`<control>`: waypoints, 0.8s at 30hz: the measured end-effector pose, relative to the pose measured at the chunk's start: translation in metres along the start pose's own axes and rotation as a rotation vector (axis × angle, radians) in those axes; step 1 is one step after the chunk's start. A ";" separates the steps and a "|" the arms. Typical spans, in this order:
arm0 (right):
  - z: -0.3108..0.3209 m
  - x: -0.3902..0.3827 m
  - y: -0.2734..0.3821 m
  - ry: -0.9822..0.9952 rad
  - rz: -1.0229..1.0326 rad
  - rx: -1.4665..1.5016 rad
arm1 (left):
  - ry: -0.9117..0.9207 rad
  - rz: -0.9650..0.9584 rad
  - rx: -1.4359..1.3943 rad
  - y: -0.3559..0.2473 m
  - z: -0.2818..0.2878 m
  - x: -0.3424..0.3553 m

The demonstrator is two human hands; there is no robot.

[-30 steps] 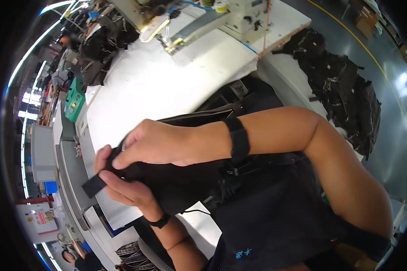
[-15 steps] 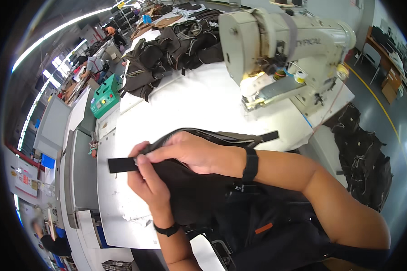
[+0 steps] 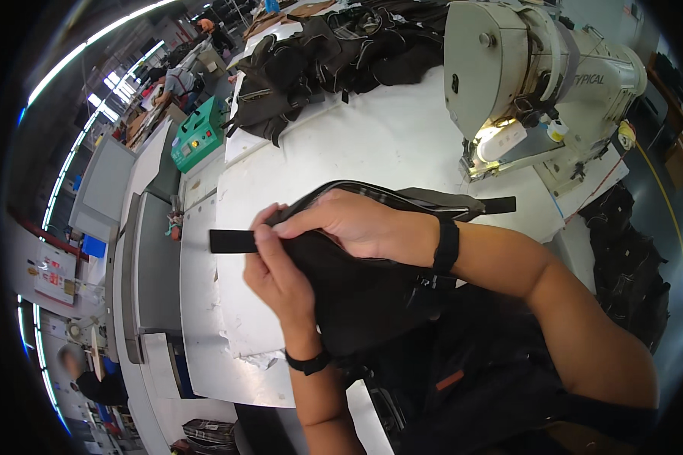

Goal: Sewing a leather bag using a industrial sewing machine.

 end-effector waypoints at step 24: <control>0.037 -0.026 0.011 -0.097 0.401 -1.041 | -0.107 -0.301 0.384 0.004 0.021 0.027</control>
Point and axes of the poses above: each hand's wrist, its own x-axis towards the middle knuckle, its own z-axis out of the back of the hand, y = z × x, the point moved 8 cm from there along x, towards the middle knuckle, and after that the axes turned 12 degrees about -y, right-handed, at the moved point
